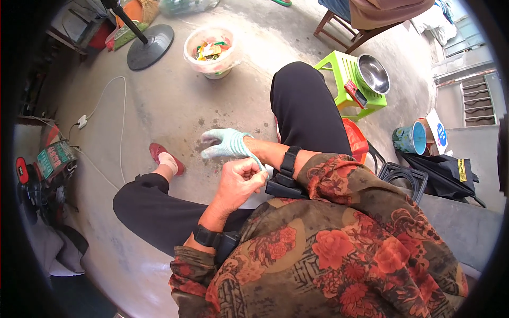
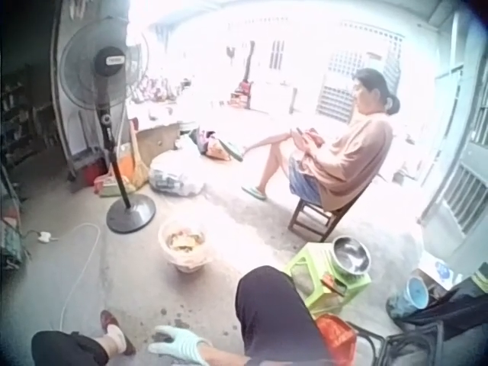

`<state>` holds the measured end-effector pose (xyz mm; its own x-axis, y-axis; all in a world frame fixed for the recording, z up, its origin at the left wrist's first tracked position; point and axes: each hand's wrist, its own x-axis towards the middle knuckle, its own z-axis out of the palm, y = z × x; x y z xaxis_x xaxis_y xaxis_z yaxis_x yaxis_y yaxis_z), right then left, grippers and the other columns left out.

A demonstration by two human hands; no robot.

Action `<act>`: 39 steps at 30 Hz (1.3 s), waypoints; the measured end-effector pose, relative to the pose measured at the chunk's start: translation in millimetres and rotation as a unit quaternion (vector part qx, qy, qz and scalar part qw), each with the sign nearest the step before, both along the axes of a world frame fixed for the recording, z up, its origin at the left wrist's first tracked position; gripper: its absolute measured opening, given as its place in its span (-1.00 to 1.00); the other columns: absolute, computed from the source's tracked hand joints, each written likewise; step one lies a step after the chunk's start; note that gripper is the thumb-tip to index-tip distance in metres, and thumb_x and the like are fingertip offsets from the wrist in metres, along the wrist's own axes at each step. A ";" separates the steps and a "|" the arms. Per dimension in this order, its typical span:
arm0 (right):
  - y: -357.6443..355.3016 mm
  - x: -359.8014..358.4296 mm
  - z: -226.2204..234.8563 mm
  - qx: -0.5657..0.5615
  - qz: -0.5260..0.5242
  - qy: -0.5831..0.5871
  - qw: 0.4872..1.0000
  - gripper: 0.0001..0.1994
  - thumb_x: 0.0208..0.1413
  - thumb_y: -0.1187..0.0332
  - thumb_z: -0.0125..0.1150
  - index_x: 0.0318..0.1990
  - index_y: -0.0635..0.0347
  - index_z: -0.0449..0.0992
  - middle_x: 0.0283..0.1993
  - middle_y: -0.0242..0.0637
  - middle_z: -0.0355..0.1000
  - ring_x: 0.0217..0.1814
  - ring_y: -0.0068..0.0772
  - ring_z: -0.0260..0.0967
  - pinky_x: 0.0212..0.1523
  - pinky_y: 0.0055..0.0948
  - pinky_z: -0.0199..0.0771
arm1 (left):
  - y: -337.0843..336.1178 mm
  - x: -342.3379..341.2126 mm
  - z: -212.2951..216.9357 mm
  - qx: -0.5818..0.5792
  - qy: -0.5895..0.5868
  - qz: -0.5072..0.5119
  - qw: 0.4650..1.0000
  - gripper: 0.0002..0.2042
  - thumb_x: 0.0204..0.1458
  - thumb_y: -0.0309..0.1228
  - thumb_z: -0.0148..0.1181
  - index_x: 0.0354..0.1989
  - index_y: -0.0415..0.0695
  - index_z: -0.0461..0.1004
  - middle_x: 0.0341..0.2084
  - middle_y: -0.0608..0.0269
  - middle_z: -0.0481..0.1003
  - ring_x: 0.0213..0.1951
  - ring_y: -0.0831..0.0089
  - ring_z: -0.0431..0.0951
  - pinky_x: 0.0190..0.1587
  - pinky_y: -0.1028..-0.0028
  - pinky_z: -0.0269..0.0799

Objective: Tying red nylon cord onto square plastic frames while wearing a single protective glove.

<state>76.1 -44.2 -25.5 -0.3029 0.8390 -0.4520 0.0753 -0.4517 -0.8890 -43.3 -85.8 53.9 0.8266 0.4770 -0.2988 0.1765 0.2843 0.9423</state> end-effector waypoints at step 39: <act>-16.0 17.4 33.8 0.130 0.278 -0.581 0.754 -0.77 -0.05 0.20 0.12 -0.25 0.00 0.59 -0.15 -0.25 0.52 -0.11 -0.25 0.48 -0.09 -0.21 0.39 | 22.2 11.9 -18.5 0.365 0.172 0.150 0.903 -0.87 -0.08 -0.50 0.20 -0.34 -0.17 0.42 -0.70 0.24 0.40 -0.67 0.42 0.44 -0.56 0.43 0.36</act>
<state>93.4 -60.2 8.3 -0.1675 0.8344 -0.5251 0.9847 0.1154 -0.1307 -31.3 -63.6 35.4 0.5449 0.8380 -0.0294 0.5133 -0.3057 0.8019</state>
